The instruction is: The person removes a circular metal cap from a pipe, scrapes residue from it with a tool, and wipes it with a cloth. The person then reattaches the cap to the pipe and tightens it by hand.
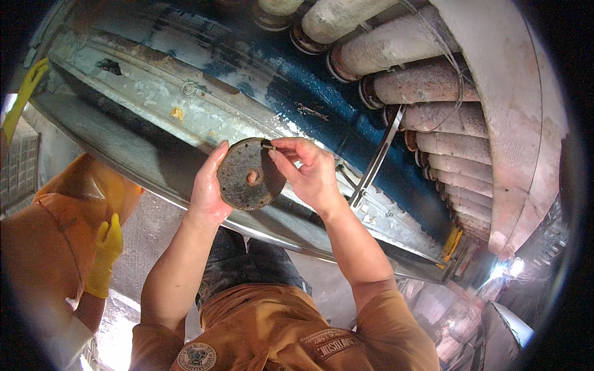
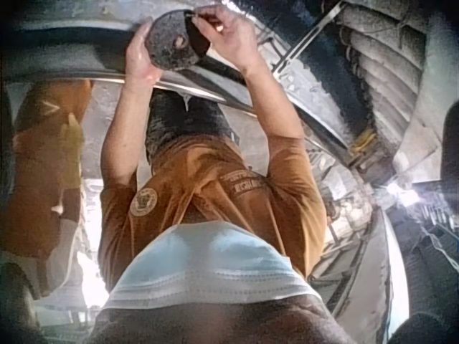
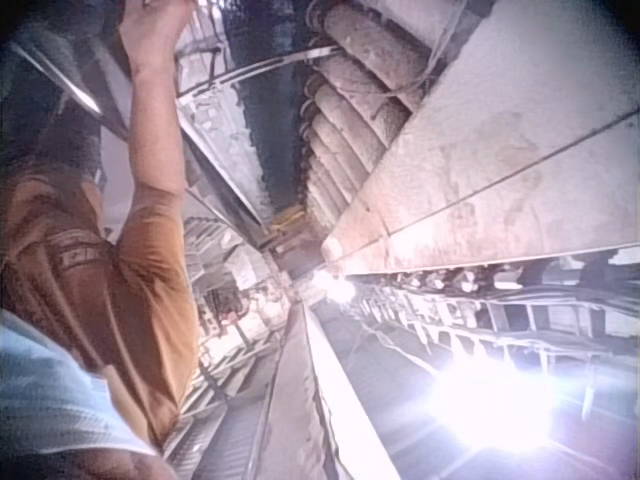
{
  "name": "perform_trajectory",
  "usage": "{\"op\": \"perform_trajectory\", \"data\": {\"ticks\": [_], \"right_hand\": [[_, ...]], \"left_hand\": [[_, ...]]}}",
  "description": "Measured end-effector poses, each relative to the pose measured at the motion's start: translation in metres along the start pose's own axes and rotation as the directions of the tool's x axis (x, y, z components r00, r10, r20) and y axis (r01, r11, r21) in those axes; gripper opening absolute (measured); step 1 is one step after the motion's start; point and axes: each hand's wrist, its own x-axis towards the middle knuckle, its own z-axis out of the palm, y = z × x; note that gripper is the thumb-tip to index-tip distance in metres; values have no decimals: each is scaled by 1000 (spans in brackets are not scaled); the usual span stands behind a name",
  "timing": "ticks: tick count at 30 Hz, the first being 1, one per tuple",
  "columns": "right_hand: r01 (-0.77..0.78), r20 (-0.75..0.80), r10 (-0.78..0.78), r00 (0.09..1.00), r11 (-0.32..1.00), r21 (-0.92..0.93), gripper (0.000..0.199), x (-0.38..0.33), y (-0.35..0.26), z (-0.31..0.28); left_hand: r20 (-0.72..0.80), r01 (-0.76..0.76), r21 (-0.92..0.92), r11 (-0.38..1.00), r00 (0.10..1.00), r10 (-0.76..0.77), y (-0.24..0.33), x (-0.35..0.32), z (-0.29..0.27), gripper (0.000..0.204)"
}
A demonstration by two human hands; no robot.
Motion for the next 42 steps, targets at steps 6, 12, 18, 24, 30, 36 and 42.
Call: {"op": "perform_trajectory", "data": {"ticks": [6,12,18,24,30,36,42], "right_hand": [[108,19,-107,994,985,-134,17,5,-3,-3],[190,68,-178,982,946,-264,13,6,-10,-3],[225,40,-223,974,927,-299,14,7,-7,2],[160,-2,-169,986,937,-311,15,6,-11,6],[141,-51,-167,985,933,-331,17,4,-4,12],[180,-68,-217,974,918,-354,18,8,-2,14],[194,-13,-213,977,912,-361,19,19,-12,10]], "left_hand": [[-8,11,15,1000,1000,-11,-1,0,-3,42],[-33,1,32,999,999,0,-2,0,-4,41],[-86,-32,96,995,995,41,-4,0,-1,39],[-118,-77,201,977,988,102,-7,-2,1,37],[-101,-79,192,978,990,99,-6,-2,1,38],[-75,-28,85,996,997,34,-4,2,-2,44],[-46,-29,-56,998,999,26,1,4,-10,43]]}}
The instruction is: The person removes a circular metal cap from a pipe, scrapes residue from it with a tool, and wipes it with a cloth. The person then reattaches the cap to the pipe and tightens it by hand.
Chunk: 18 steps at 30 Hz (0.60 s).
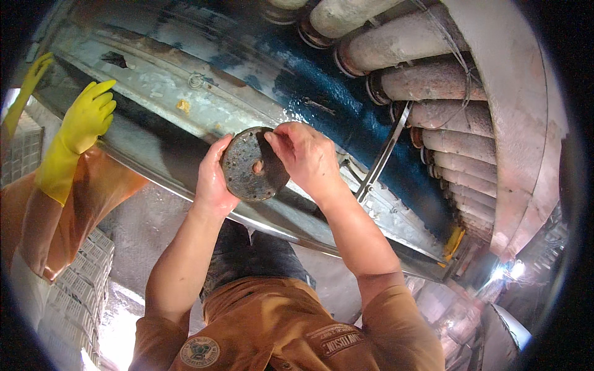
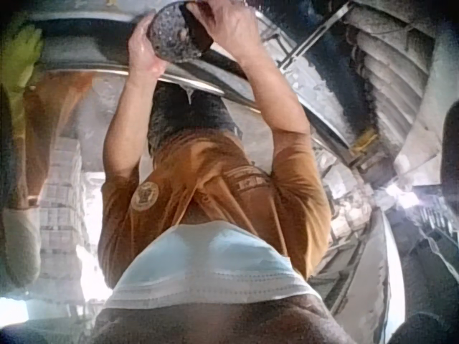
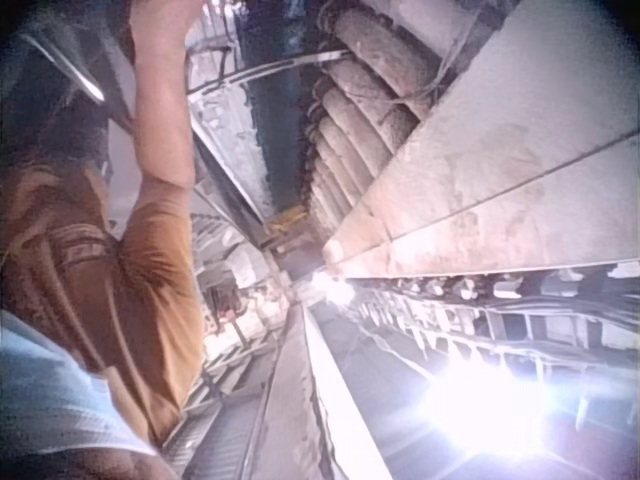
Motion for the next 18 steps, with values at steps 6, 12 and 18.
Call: {"op": "perform_trajectory", "data": {"ticks": [6,12,18], "right_hand": [[-10,3,10,1000,1000,-27,21,2,-4,0],[56,-16,-59,998,984,-172,25,9,-8,-1],[76,-20,-85,996,960,-271,27,13,-13,3]], "left_hand": [[11,-12,-34,999,1000,12,0,-1,1,35],[57,21,-59,998,998,-17,2,-3,7,38],[66,36,-55,998,997,-32,5,-5,5,38]]}}
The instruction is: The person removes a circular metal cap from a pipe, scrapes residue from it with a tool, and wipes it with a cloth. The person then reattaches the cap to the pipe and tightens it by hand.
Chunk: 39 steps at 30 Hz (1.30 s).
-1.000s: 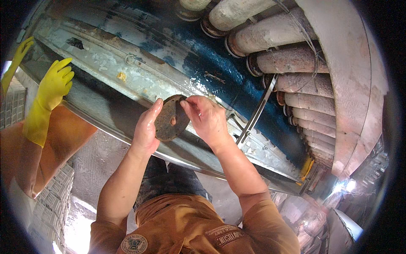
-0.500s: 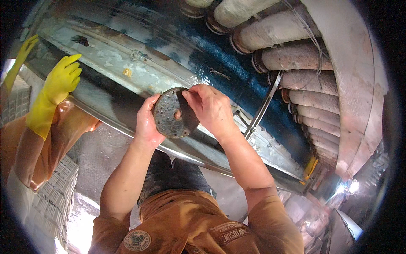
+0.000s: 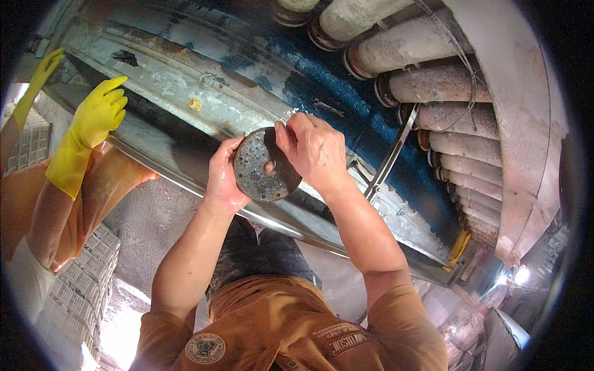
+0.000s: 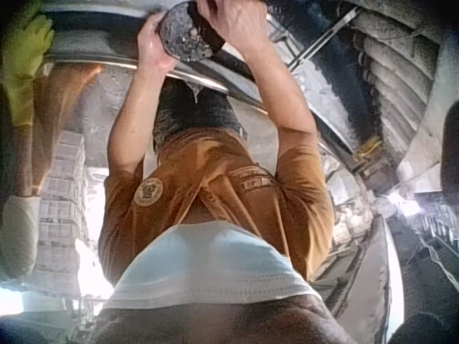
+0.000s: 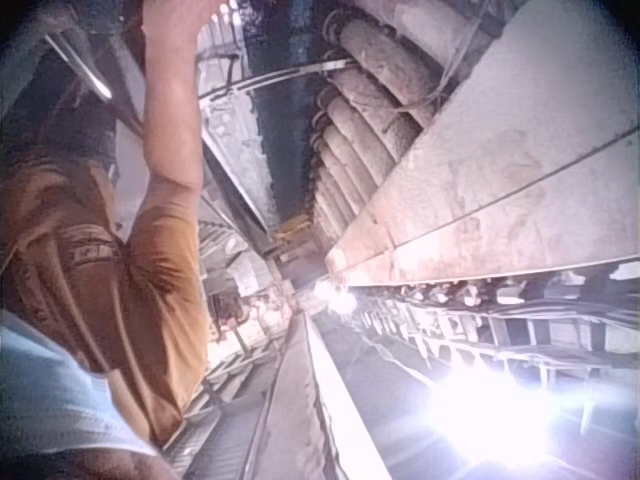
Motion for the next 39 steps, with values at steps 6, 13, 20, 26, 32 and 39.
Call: {"op": "perform_trajectory", "data": {"ticks": [6,13,20,26,32,39], "right_hand": [[-21,38,18,999,997,77,28,-5,11,0],[-12,99,-5,995,986,166,18,-15,15,-8],[-55,-23,60,998,984,169,17,-53,23,-23],[50,-182,7,983,952,302,17,-117,59,-74],[-194,-292,406,866,811,552,13,-231,124,-124],[-653,-230,788,571,606,454,12,-473,234,-207]], "left_hand": [[-97,-13,52,999,995,18,-1,4,1,35],[-196,-36,133,990,979,62,0,1,11,34],[-230,44,244,969,973,14,-18,-3,29,37],[-67,101,349,932,994,-82,-71,-19,51,44],[21,246,422,873,960,-280,-189,-12,86,50],[-57,334,368,868,940,-337,-338,14,87,54]]}}
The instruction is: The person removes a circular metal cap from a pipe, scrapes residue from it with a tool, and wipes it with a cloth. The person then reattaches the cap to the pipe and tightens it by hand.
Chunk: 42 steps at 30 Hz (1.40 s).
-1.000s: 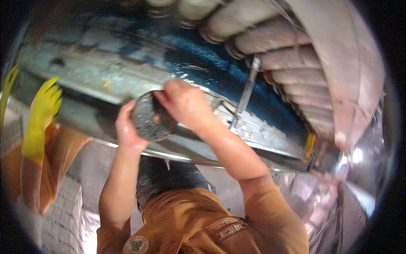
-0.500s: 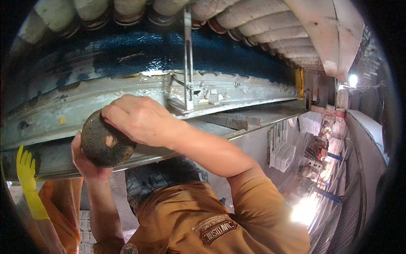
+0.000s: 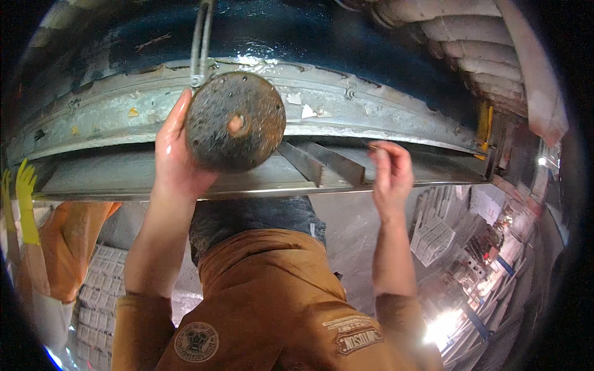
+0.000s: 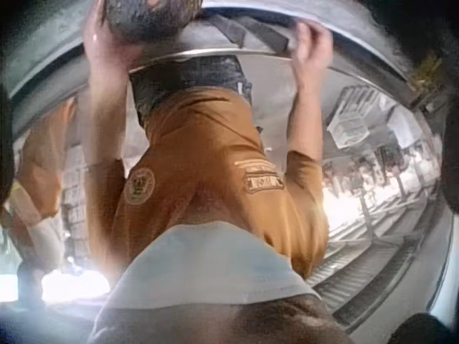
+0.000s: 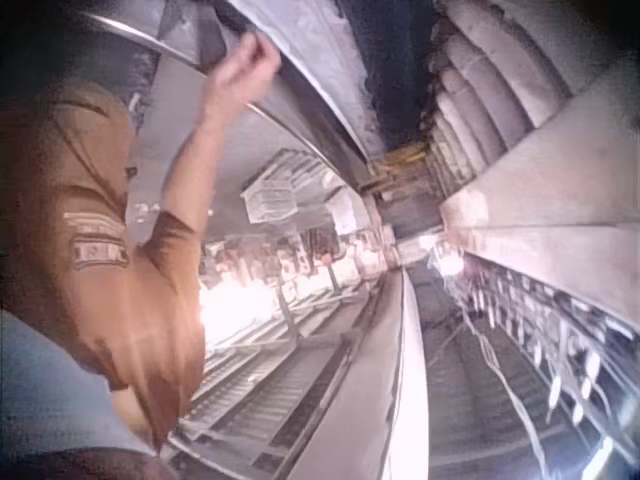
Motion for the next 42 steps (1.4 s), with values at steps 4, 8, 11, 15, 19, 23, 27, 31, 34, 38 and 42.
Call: {"op": "perform_trajectory", "data": {"ticks": [4,8,11,15,19,23,27,31,34,38,42], "right_hand": [[-164,-78,170,982,984,76,13,-23,74,-67],[-232,-246,277,929,952,199,16,-28,112,-76],[-198,-381,210,901,978,70,16,-27,117,-58],[-230,-452,189,872,972,-37,16,-20,115,-49],[-294,-501,239,832,955,-32,17,-16,110,-50],[-279,-590,135,796,947,-159,17,-11,113,-47],[-421,-610,245,754,892,-162,18,-9,109,-48],[-508,-635,308,708,847,-156,17,1,100,-47],[-505,-637,288,715,843,-185,17,-9,104,-47],[-496,-652,271,708,848,-187,19,-1,102,-44],[-510,-624,297,723,839,-192,20,1,97,-42]], "left_hand": [[-30,0,-50,999,1000,-2,-32,32,24,51],[-81,32,63,998,996,-26,-56,64,49,49],[-72,139,75,987,988,-134,-52,82,49,50],[-181,145,131,981,976,-121,-42,99,52,51],[-169,203,113,973,969,-183,-29,124,51,48],[-90,239,80,968,968,-232,-16,164,36,49],[-7,280,76,957,960,-281,2,207,20,50],[-50,274,46,961,961,-271,-1,254,25,49],[-51,209,7,978,977,-209,-7,288,18,49],[24,127,-19,992,992,-127,-2,307,15,47],[-48,75,-62,995,996,-78,7,311,11,47]]}}
